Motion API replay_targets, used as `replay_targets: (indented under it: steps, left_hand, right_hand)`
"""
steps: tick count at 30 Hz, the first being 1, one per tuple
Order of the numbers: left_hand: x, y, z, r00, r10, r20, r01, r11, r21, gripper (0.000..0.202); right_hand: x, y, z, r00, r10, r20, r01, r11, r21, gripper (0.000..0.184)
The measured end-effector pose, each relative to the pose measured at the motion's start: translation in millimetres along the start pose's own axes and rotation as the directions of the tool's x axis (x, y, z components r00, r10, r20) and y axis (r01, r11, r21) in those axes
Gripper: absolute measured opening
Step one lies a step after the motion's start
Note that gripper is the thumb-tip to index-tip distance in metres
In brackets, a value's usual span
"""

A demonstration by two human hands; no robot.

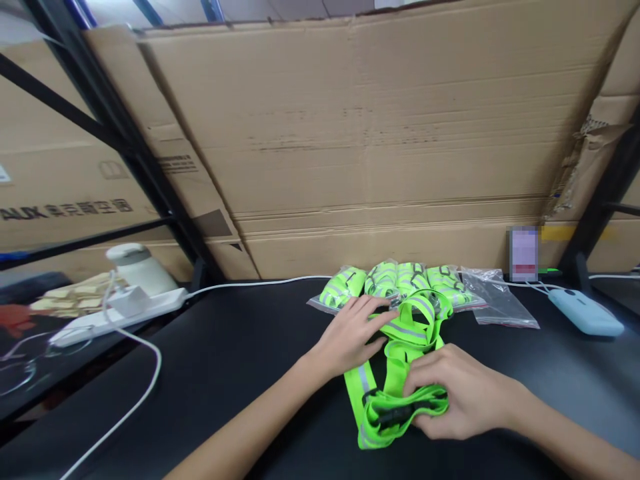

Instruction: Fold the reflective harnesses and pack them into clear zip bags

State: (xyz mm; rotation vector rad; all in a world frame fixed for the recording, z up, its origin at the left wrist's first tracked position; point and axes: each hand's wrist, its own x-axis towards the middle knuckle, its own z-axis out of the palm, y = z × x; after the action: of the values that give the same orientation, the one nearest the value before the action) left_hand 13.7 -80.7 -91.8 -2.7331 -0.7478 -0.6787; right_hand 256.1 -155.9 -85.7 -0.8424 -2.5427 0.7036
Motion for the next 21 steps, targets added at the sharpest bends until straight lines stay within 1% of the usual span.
replay_targets:
  steps: [1,2,3,4,5,6,7,8,9,10,11,12,14,15,17,19,21]
  left_hand:
    - [2.7,-1.8,2.9,1.000,0.023,0.018,-0.023,1.000,0.018,0.026]
    - [6.2,-3.3,5.0,0.999,0.033,0.008,-0.034,0.999,0.024,0.017]
    - [10.9,-4.8,5.9,0.999,0.024,-0.029,-0.023,1.000,0.011,0.013]
    - [17.1,-6.7,5.5,0.996,-0.020,-0.088,0.018,1.000,-0.024,0.015]
    - [24.7,-9.4,3.8,0.981,-0.103,-0.162,0.091,0.993,-0.080,0.017]
    - [33.7,-13.2,1.2,0.947,-0.221,-0.235,0.186,0.969,-0.160,0.018]
    - [43.6,-18.5,-1.7,0.890,-0.362,-0.278,0.296,0.921,-0.252,0.018]
    - [53.8,-25.3,-4.3,0.814,-0.499,-0.297,0.398,0.852,-0.340,0.018]
    - [63.7,-33.6,-5.9,0.742,-0.605,-0.289,0.472,0.777,-0.416,0.017]
    - [72.7,-43.2,-6.4,0.679,-0.695,-0.238,0.552,0.697,-0.458,0.017]
    - [79.9,-53.6,-5.5,0.613,-0.771,-0.173,0.640,0.613,-0.462,0.016]
    - [85.0,-64.3,-3.4,0.586,-0.798,-0.139,0.680,0.578,-0.451,0.015]
    - [88.4,-83.7,2.6,0.565,-0.820,-0.093,0.719,0.544,-0.432,0.007]
    - [87.1,-91.2,5.7,0.557,-0.827,-0.079,0.733,0.535,-0.421,0.006]
    - [80.9,-99.1,10.1,0.546,-0.834,-0.083,0.744,0.528,-0.410,0.008]
    - [74.1,-95.9,10.6,0.538,-0.831,-0.139,0.730,0.542,-0.415,0.009]
    - [70.6,-82.0,6.5,0.540,-0.811,-0.225,0.694,0.580,-0.427,0.014]
  right_hand:
    - [-0.1,-0.6,2.3,1.000,-0.017,0.002,0.017,1.000,0.004,0.020]
    - [-0.3,-0.3,4.9,1.000,-0.031,0.001,0.031,0.999,0.009,0.020]
    - [-0.6,0.9,7.6,0.999,-0.044,-0.001,0.044,0.999,0.013,0.020]
    - [-0.8,2.6,10.3,0.998,-0.056,-0.004,0.056,0.998,0.017,0.019]
    - [-1.1,4.6,12.8,0.998,-0.068,-0.006,0.068,0.997,0.021,0.018]
    - [-1.3,6.8,15.0,0.997,-0.079,-0.008,0.079,0.997,0.024,0.018]
    - [-1.5,8.9,16.9,0.996,-0.088,-0.012,0.089,0.996,0.024,0.017]
    - [-1.7,10.9,18.3,0.995,-0.095,-0.017,0.095,0.995,0.020,0.018]
    - [-1.8,12.7,19.5,0.995,-0.100,-0.022,0.100,0.995,0.012,0.018]
    - [-1.8,14.2,20.4,0.994,-0.104,-0.029,0.104,0.995,0.004,0.017]
    - [-1.7,15.4,21.1,0.994,-0.107,-0.035,0.107,0.994,-0.005,0.017]
    - [-1.5,16.2,21.7,0.993,-0.109,-0.039,0.109,0.994,-0.014,0.017]
    - [-0.9,16.7,22.5,0.992,-0.118,-0.038,0.117,0.993,-0.029,0.016]
    - [-0.6,16.5,22.7,0.992,-0.123,-0.035,0.121,0.992,-0.036,0.017]
    - [0.1,15.6,22.9,0.991,-0.132,-0.033,0.130,0.990,-0.049,0.017]
    - [0.5,14.8,22.8,0.990,-0.137,-0.042,0.134,0.989,-0.054,0.016]
    - [0.6,14.6,22.5,0.989,-0.137,-0.053,0.135,0.990,-0.045,0.015]
